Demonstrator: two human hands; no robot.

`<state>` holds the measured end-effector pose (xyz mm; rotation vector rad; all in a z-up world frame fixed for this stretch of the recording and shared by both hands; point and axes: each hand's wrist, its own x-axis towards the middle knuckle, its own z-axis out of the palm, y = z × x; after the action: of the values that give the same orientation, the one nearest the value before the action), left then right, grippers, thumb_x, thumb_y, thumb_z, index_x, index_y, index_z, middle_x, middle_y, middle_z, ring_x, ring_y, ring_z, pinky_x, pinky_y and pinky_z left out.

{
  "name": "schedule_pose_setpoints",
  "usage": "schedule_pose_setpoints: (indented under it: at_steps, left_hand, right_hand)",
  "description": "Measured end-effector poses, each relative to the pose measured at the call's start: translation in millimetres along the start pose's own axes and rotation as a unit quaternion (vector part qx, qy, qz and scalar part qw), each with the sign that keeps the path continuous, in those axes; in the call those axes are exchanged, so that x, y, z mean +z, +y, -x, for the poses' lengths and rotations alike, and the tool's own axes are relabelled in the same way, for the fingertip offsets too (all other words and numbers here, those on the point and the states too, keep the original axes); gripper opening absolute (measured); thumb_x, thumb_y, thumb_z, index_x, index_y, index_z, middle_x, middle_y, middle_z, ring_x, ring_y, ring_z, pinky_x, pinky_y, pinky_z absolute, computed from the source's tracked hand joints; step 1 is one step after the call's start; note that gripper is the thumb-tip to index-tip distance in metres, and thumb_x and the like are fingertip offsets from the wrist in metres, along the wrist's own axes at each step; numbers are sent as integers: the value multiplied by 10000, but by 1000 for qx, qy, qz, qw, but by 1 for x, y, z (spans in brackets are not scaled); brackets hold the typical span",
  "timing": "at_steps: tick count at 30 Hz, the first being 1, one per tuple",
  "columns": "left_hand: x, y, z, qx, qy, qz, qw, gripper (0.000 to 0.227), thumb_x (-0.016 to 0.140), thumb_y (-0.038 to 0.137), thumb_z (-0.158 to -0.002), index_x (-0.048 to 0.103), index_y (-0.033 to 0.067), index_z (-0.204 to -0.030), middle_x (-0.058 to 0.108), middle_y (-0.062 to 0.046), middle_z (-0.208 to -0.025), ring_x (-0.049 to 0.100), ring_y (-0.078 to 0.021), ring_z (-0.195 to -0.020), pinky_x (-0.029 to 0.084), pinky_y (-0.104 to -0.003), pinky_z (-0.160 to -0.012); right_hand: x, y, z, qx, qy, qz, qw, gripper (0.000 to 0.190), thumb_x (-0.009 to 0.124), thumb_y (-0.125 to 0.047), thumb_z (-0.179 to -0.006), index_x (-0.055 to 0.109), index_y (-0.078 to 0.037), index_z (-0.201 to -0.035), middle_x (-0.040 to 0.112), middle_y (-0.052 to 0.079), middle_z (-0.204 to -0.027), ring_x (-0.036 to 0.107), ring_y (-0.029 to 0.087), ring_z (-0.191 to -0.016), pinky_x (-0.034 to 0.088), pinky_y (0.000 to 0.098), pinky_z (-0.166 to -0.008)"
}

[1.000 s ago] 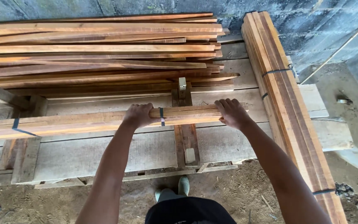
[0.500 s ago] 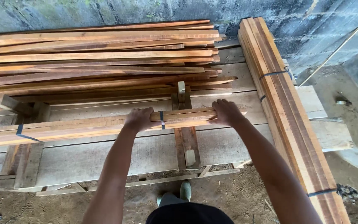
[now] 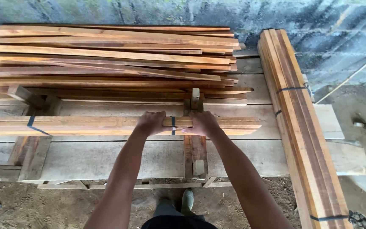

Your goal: Bundling and tying thin wooden strips together using plastic straps.

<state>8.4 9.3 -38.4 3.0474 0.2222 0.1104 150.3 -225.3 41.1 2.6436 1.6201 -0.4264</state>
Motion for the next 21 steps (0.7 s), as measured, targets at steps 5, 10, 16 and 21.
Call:
schedule_pose_setpoints:
  at_steps: [5,10,16,21]
  left_hand:
    - [27,-7,-4,22,54,-31,998,761,553,930,-741,595,193,-929,740,-61,-851,776,-322,-798,588,-451,-718]
    - [11,5,-1,35,130,-58,989,789,531,958,-733,612,191,-902,729,-39,-806,778,-281,-748,585,-417,-653]
    - [43,-43,-12,31,-25,-25,999,821,600,831,-783,561,197,-1303,737,-64,-1105,751,-305,-1030,566,-503,-815]
    - [-29,-177,83,-40,-134,24,990,878,705,733,-800,560,119,-1411,725,-186,-1264,703,-393,-1174,544,-566,-958]
  right_hand:
    - [-2,0,4,17,-3,5,1000,729,616,-733,-844,635,-148,-1278,777,160,-1068,744,394,-1058,563,520,-951]
    - [-21,-18,15,49,2,7,999,738,640,-734,-837,641,-176,-1321,784,139,-1069,749,374,-1056,561,505,-963]
    - [-32,-26,17,114,-44,-3,993,767,650,-747,-814,591,-228,-1376,769,147,-1171,713,381,-1158,548,510,-1020]
    - [-27,-35,16,161,-15,-8,987,748,732,-732,-730,658,-196,-1246,789,150,-1128,728,407,-1123,559,537,-992]
